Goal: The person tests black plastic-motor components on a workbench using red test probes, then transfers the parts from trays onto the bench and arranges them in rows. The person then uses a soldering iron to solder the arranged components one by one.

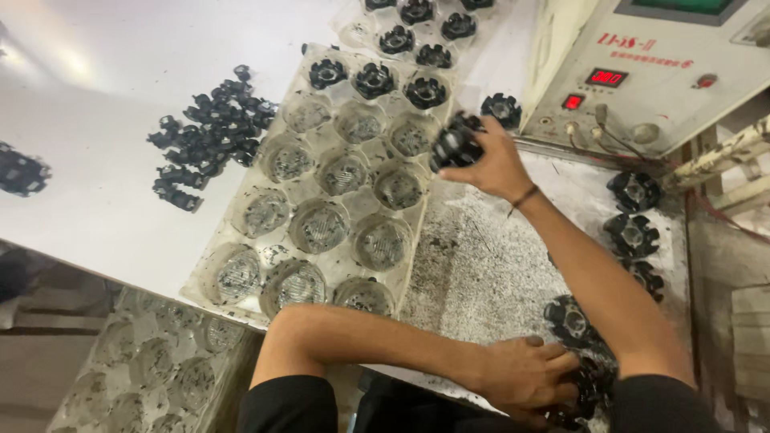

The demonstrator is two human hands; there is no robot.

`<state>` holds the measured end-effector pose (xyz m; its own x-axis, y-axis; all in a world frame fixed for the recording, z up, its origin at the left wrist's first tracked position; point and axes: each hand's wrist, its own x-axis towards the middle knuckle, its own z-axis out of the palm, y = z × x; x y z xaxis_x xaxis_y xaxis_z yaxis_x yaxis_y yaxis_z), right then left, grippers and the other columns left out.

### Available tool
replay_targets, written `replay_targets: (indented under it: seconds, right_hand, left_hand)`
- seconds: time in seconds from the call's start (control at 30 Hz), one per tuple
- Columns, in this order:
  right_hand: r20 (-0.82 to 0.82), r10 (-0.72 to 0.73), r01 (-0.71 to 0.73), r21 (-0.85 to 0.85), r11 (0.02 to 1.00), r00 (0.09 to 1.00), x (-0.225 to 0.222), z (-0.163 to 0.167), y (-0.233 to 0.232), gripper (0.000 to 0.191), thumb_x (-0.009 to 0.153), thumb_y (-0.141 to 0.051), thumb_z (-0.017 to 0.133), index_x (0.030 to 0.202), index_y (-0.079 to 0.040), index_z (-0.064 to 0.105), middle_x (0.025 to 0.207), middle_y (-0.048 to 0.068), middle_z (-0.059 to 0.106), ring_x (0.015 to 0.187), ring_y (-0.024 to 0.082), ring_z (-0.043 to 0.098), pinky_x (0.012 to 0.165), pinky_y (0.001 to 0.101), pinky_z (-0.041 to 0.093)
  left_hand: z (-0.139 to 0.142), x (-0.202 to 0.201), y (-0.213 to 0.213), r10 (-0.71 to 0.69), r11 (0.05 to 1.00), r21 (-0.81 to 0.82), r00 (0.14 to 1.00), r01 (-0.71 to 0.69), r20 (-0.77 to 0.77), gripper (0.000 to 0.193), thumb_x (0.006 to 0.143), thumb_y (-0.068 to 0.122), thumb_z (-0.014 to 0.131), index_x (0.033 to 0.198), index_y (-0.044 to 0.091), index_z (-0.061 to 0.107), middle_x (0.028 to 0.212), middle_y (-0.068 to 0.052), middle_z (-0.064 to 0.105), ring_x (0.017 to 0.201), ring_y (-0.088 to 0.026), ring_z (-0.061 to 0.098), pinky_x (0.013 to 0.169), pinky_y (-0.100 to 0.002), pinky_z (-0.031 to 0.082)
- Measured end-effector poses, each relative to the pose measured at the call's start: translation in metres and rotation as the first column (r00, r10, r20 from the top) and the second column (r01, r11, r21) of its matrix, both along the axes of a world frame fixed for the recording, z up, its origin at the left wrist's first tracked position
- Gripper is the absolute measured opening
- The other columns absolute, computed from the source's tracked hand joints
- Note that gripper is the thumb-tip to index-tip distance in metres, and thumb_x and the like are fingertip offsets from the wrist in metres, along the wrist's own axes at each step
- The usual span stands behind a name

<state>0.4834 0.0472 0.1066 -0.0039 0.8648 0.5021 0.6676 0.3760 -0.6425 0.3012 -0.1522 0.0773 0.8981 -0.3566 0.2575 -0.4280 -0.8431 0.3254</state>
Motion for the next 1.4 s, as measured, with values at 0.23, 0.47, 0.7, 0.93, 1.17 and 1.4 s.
replay_targets:
  seconds: [0.23, 0.47, 0.7, 0.93, 1.17, 1.4]
  right_hand:
    - [0.357, -0.061, 0.141, -0.203, 0.969, 0.932, -0.052, 0.012, 0.111, 0.057, 0.064, -0.042, 0.093, 0.104, -0.005, 0.076, 0.133, 0.024, 0.058, 0.116, 0.041, 0.061, 0.097, 0.0490, 0.052]
    - [0.458, 0.042, -0.039, -0.015, 0.999, 0.888, -0.115, 0.006, 0.158, 0.070, 0.069, -0.064, 0.086, 0.100, -0.003, 0.074, 0.131, 0.028, 0.057, 0.118, 0.046, 0.058, 0.096, 0.0530, 0.051]
    - [0.580, 0.124, -0.038, -0.158, 0.987, 0.805, -0.157, -0.003, 0.121, 0.077, 0.079, -0.078, 0.060, 0.109, -0.008, 0.072, 0.132, 0.023, 0.056, 0.129, 0.038, 0.053, 0.109, 0.0549, 0.042]
    - [0.361, 0.129, -0.084, -0.138, 0.987, 0.923, -0.036, -0.039, 0.024, 0.056, 0.103, -0.055, 0.044, 0.129, -0.014, 0.072, 0.151, 0.018, 0.055, 0.137, 0.037, 0.049, 0.116, 0.0576, 0.032]
    - [0.799, -0.519, 0.902, -0.066, 0.426, 0.303, 0.188, -0.062, -0.153, 0.076, 0.082, -0.063, 0.077, 0.130, -0.004, 0.068, 0.127, 0.033, 0.061, 0.110, 0.050, 0.063, 0.084, 0.0568, 0.055]
    - [0.637, -0.590, 0.867, -0.332, 0.372, 0.497, 0.206, -0.062, -0.161, 0.076, 0.088, -0.074, 0.068, 0.128, -0.009, 0.074, 0.113, 0.035, 0.071, 0.111, 0.048, 0.068, 0.095, 0.0533, 0.056]
  left_hand:
    - [0.032, -0.079, 0.151, 0.535, 0.821, 0.144, 0.832, -0.553, 0.143, 0.055, 0.076, 0.049, 0.079, 0.112, 0.011, 0.065, 0.136, -0.022, 0.053, 0.127, -0.038, 0.058, 0.102, -0.054, 0.051]
    - [0.033, -0.156, 0.401, 0.962, 0.026, -0.168, -0.021, -0.985, 0.272, 0.052, 0.093, 0.049, 0.073, 0.116, 0.003, 0.065, 0.136, -0.035, 0.046, 0.118, -0.050, 0.049, 0.095, -0.056, 0.045]
    - [-0.012, -0.168, 0.444, 0.903, 0.093, -0.070, 0.055, -0.993, 0.425, 0.034, 0.101, 0.041, 0.058, 0.112, 0.013, 0.072, 0.137, -0.016, 0.059, 0.130, -0.038, 0.051, 0.105, -0.052, 0.038]
    - [-0.028, -0.172, 0.444, 0.909, 0.106, -0.108, 0.052, -0.988, 0.414, 0.032, 0.103, 0.039, 0.058, 0.112, 0.012, 0.071, 0.135, -0.015, 0.062, 0.129, -0.037, 0.052, 0.104, -0.051, 0.038]
    - [-0.031, -0.163, 0.444, 0.897, 0.110, -0.085, 0.062, -0.990, 0.438, 0.029, 0.103, 0.037, 0.056, 0.107, 0.013, 0.071, 0.134, -0.017, 0.062, 0.127, -0.036, 0.053, 0.104, -0.052, 0.038]
    - [-0.023, -0.168, 0.433, 0.903, 0.149, -0.063, 0.110, -0.987, 0.415, 0.031, 0.108, 0.037, 0.052, 0.119, 0.012, 0.067, 0.139, -0.017, 0.060, 0.131, -0.038, 0.052, 0.106, -0.054, 0.038]
